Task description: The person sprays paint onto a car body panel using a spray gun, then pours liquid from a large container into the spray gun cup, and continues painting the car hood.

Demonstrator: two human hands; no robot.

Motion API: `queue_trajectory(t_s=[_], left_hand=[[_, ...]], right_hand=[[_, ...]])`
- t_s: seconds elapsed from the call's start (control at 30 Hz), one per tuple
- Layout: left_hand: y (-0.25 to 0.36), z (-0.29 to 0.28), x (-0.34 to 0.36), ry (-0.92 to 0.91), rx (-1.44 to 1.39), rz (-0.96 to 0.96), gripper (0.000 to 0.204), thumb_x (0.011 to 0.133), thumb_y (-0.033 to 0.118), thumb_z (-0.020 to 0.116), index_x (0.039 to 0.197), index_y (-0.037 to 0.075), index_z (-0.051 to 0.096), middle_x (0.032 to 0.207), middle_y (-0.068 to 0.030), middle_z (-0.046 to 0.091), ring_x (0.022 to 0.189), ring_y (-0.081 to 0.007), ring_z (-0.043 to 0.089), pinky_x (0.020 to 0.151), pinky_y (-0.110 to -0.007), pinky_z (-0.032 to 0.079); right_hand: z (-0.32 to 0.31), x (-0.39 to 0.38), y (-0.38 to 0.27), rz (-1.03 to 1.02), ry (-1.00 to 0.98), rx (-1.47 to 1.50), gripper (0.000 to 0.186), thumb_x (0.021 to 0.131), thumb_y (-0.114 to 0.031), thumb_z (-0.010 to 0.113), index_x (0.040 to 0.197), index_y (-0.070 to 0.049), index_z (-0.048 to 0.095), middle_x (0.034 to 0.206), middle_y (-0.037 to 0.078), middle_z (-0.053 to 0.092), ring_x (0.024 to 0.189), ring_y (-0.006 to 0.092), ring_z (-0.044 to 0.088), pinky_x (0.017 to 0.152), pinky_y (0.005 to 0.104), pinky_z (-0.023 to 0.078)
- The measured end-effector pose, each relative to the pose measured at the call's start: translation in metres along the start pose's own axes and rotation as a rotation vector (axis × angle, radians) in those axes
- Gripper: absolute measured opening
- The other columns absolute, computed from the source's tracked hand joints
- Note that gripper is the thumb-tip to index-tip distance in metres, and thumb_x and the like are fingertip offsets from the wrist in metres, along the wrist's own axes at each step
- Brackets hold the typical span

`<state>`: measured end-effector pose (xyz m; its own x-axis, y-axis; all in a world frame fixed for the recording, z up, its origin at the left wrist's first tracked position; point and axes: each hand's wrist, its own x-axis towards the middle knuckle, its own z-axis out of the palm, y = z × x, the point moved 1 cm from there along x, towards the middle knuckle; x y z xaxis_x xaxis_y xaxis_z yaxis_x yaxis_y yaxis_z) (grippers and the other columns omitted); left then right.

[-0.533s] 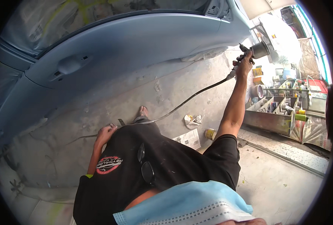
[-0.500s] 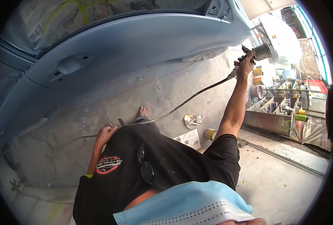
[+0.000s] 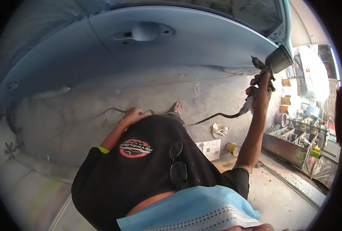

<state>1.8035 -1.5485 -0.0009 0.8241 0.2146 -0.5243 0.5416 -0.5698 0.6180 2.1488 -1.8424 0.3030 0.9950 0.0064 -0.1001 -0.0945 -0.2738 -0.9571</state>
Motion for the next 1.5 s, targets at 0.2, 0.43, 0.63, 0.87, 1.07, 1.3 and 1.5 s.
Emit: queue_trajectory(t_s=[0.2,0.43,0.63,0.87,1.07,1.3,1.5], left_hand=[[-0.05,-0.02,-0.036,0.003,-0.032,0.009,0.06,0.084,0.062,0.059,0.084,0.004,0.07,0.075,-0.0182,0.066,0.074,-0.032,0.066,0.067,-0.042,0.048],[-0.092,-0.029,-0.063,-0.059,-0.026,0.005,0.061,0.083,0.063,0.059,0.083,0.003,0.069,0.081,-0.0203,0.068,0.082,-0.0358,0.067,0.074,-0.044,0.049],[-0.096,-0.037,-0.071,-0.096,-0.122,-0.037,0.062,0.085,0.064,0.057,0.079,0.003,0.067,0.08,-0.0206,0.068,0.082,-0.038,0.067,0.073,-0.043,0.05],[-0.099,-0.038,-0.07,-0.076,-0.153,-0.031,0.064,0.084,0.065,0.057,0.075,0.002,0.064,0.076,-0.0209,0.066,0.075,-0.0379,0.066,0.069,-0.044,0.05],[-0.092,-0.039,-0.065,0.001,-0.153,0.079,0.06,0.085,0.059,0.062,0.076,0.0,0.062,0.072,-0.0199,0.063,0.071,-0.0343,0.064,0.064,-0.043,0.046],[-0.079,-0.047,-0.057,-0.205,-0.113,0.081,0.064,0.085,0.064,0.056,0.086,0.001,0.068,0.134,-0.0306,0.041,0.131,-0.0437,0.037,0.101,-0.054,0.035],[-0.089,-0.05,-0.078,0.008,-0.169,0.165,0.056,0.087,0.056,0.062,0.078,0.0,0.063,0.066,-0.0178,0.061,0.065,-0.0312,0.062,0.062,-0.041,0.045]], right_hand=[[0.124,-0.109,-0.02,-0.048,-0.186,0.054,0.048,0.097,-0.053,0.049,0.096,-0.006,0.058,0.071,0.004,0.056,0.046,0.0128,0.056,0.041,0.024,0.042],[0.238,-0.199,-0.045,-0.108,-0.406,0.119,0.047,0.099,-0.049,0.05,0.101,-0.002,0.057,0.074,0.005,0.058,0.046,0.014,0.057,0.04,0.0246,0.044],[0.283,-0.238,-0.093,-0.215,-0.669,0.227,0.048,0.099,-0.047,0.049,0.112,-0.001,0.056,0.08,0.008,0.062,0.048,0.0151,0.06,0.04,0.024,0.045],[0.227,-0.183,-0.092,-0.169,-0.467,0.045,0.053,0.097,-0.052,0.049,0.107,-0.001,0.062,0.08,0.009,0.064,0.046,0.0127,0.056,0.039,0.0237,0.044],[0.123,-0.148,-0.086,-0.096,0.027,-0.464,0.06,0.097,-0.056,0.047,0.112,0.001,0.06,0.093,0.011,0.069,0.052,0.0116,0.057,0.051,0.0261,0.045],[0.127,-0.164,-0.136,-0.171,-0.027,-0.414,0.063,0.094,-0.059,0.05,0.115,0.0,0.061,0.096,0.013,0.07,0.05,0.0122,0.055,0.047,0.0245,0.042],[0.221,-0.185,-0.161,-0.228,-0.46,-0.102,0.057,0.095,-0.056,0.05,0.11,-0.002,0.062,0.078,0.005,0.059,0.045,0.0085,0.047,0.038,0.0201,0.038]])
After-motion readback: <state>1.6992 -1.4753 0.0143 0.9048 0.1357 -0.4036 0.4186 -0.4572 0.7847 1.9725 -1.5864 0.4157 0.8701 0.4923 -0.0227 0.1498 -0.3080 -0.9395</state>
